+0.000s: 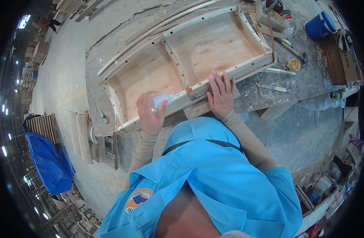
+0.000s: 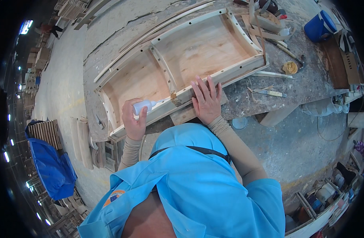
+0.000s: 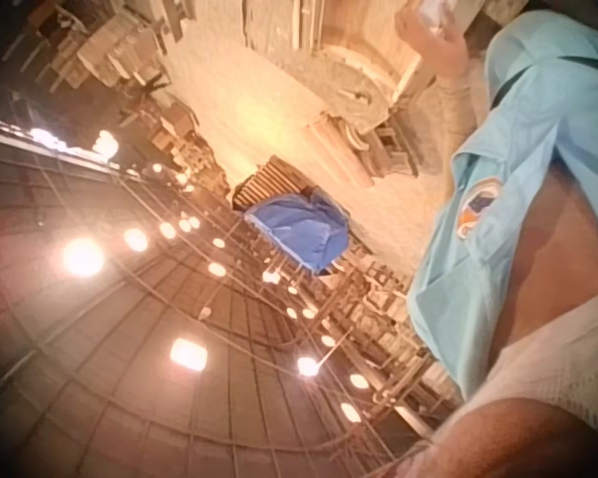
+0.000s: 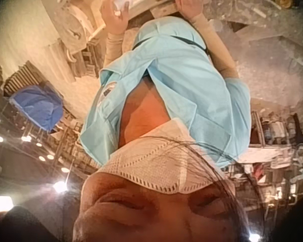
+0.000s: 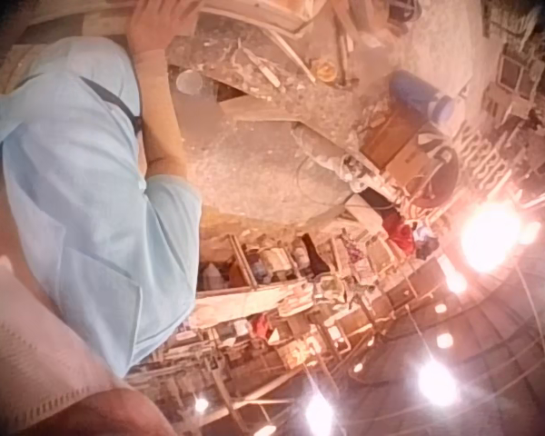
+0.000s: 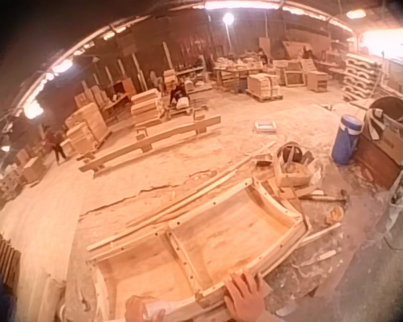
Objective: The person applies glue from a white bottle along the edges of a wooden frame and inserts small wooden dowels into pre-drilled holes. They press the dowels into place and continue gluing and inserting dowels along the frame's length.
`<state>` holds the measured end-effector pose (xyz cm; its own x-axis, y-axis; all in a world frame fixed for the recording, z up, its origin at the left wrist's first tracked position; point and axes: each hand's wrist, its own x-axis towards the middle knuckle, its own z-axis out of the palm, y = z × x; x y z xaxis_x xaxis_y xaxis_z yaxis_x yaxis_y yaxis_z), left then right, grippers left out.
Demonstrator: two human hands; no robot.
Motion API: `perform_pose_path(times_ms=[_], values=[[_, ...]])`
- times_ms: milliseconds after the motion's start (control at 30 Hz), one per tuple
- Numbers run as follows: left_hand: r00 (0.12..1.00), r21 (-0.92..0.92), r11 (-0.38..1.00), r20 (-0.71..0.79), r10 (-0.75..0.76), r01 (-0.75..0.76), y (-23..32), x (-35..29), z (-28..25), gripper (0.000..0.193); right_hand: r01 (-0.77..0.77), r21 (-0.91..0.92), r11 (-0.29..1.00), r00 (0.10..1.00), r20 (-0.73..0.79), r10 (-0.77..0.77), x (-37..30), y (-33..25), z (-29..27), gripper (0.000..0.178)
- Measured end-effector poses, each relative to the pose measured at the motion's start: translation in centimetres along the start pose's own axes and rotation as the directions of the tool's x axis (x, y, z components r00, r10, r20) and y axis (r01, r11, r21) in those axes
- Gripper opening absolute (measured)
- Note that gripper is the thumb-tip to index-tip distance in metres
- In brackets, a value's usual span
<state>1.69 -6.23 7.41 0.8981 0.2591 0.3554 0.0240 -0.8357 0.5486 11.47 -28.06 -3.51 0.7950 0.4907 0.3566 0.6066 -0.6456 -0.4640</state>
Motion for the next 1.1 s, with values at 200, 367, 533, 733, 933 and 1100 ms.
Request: perform_pose_path(times_ms=[200, 367, 533, 733, 933, 1100], values=[[1.0, -0.053, 0.998, -0.006, -0.024, 0.024, 0.4, 0.1, 0.3, 0.022, 0.0, -0.011, 1.0, 1.0, 0.003, 0.0, 0.1, 0.0, -0.1, 0.062], [1.0, -0.063, 0.998, 0.002, -0.027, 0.027, 0.3, -0.1, 0.7, 0.023, 0.001, -0.01, 1.0, 1.0, 0.004, -0.001, 0.1, -0.1, -0.2, 0.061], [1.0, -0.076, 0.997, 0.008, -0.027, 0.027, 0.1, 0.0, 0.8, 0.023, 0.004, -0.009, 1.0, 1.0, -0.005, -0.004, 0.2, -0.2, -0.3, 0.062], [1.0, -0.079, 0.997, 0.003, 0.0, 0.0, 0.3, 0.1, 1.2, 0.024, 0.005, -0.02, 1.0, 1.0, -0.002, -0.005, 0.1, -0.1, -0.2, 0.062], [1.0, -0.074, 0.997, 0.0, -0.012, 0.012, 0.3, 0.1, 1.0, 0.024, 0.008, -0.01, 1.0, 1.0, -0.002, -0.008, 0.2, -0.1, -0.4, 0.062], [1.0, -0.069, 0.998, 0.007, 0.004, -0.003, 0.2, 0.0, 0.9, 0.024, 0.004, -0.011, 1.0, 1.0, 0.0, -0.004, 0.2, -0.1, -0.3, 0.062]])
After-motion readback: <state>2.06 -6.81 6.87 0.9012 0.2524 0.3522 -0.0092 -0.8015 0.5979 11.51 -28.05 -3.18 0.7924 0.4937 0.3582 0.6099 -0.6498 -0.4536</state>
